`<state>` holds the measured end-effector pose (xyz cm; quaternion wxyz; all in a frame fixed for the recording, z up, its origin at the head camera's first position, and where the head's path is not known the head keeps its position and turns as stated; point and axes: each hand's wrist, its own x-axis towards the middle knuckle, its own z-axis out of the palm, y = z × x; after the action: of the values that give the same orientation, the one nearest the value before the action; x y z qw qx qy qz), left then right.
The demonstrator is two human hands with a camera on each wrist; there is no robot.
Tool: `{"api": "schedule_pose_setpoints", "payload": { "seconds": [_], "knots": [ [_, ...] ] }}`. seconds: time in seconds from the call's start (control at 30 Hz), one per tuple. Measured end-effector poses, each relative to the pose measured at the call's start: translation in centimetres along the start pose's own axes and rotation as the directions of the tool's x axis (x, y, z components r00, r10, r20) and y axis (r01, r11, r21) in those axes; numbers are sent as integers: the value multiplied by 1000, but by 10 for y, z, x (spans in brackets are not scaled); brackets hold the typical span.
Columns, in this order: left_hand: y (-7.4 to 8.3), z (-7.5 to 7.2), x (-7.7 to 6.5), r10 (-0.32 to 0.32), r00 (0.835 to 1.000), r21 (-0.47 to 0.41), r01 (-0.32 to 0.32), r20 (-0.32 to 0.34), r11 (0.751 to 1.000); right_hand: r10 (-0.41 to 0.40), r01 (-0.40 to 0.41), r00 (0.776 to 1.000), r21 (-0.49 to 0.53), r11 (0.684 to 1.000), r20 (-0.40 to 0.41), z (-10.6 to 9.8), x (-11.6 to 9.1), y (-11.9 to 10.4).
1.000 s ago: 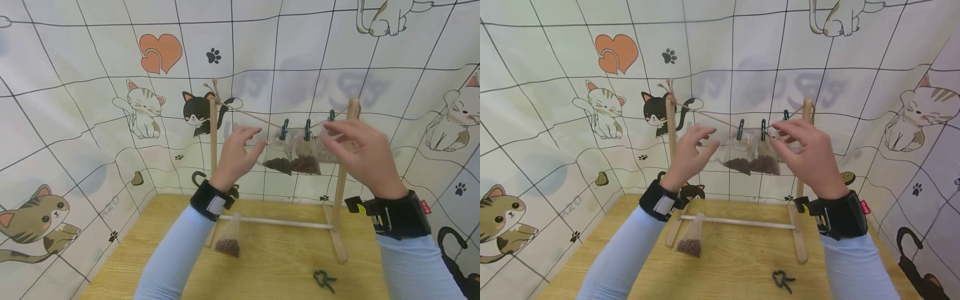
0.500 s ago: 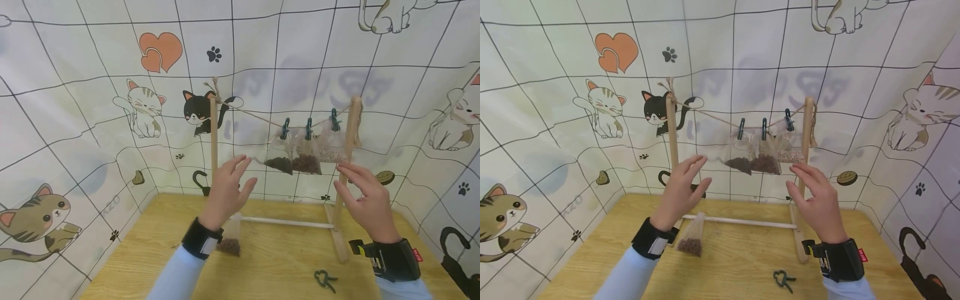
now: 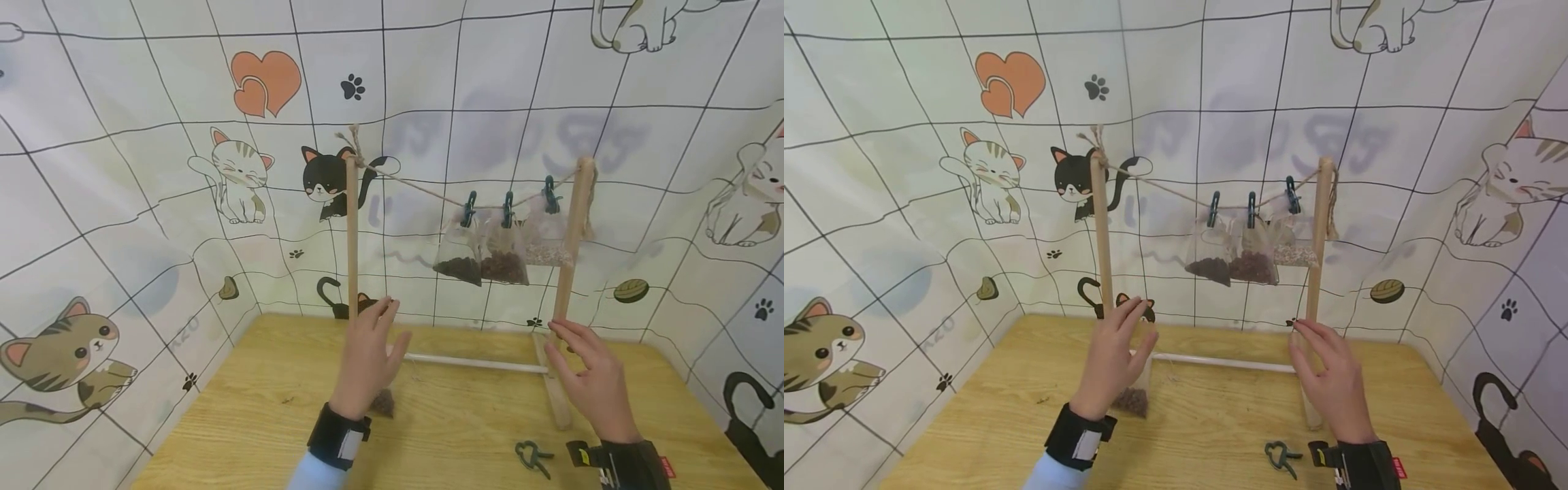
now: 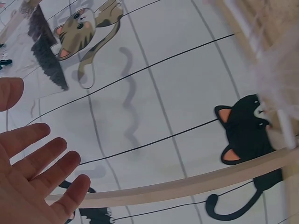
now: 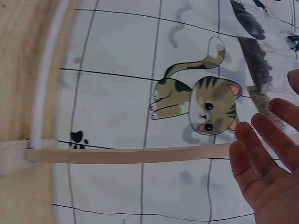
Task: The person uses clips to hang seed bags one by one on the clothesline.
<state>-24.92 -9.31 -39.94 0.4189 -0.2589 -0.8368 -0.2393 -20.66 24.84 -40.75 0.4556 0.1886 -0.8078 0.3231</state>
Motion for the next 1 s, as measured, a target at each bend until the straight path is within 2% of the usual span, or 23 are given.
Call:
{"api": "schedule_pose_setpoints", "payload": {
  "seconds": [0.17,0.4,0.53,0.8,0.9,0.97,1.0],
  "knots": [
    [-1,13,-19,-16,1000,3,16,13,1000,32,-32,999,10,999,23,2,-18,5],
    [2,23,-37,-72,993,-4,73,95,997,89,-88,994,-13,996,63,4,-41,9],
    [5,26,-45,-101,986,-16,104,129,994,86,-86,994,-14,996,74,5,-49,14],
    [6,36,-60,-83,987,27,80,138,996,83,-77,986,-41,996,143,7,-59,25],
    [8,38,-62,-76,983,22,73,166,997,120,-108,971,-70,992,207,6,-62,29],
    [10,38,-62,-68,980,26,65,188,998,170,-151,944,-86,985,282,6,-63,31],
    [12,39,-62,-61,979,30,56,197,998,200,-180,923,-90,980,328,5,-63,31]
  ]
}}
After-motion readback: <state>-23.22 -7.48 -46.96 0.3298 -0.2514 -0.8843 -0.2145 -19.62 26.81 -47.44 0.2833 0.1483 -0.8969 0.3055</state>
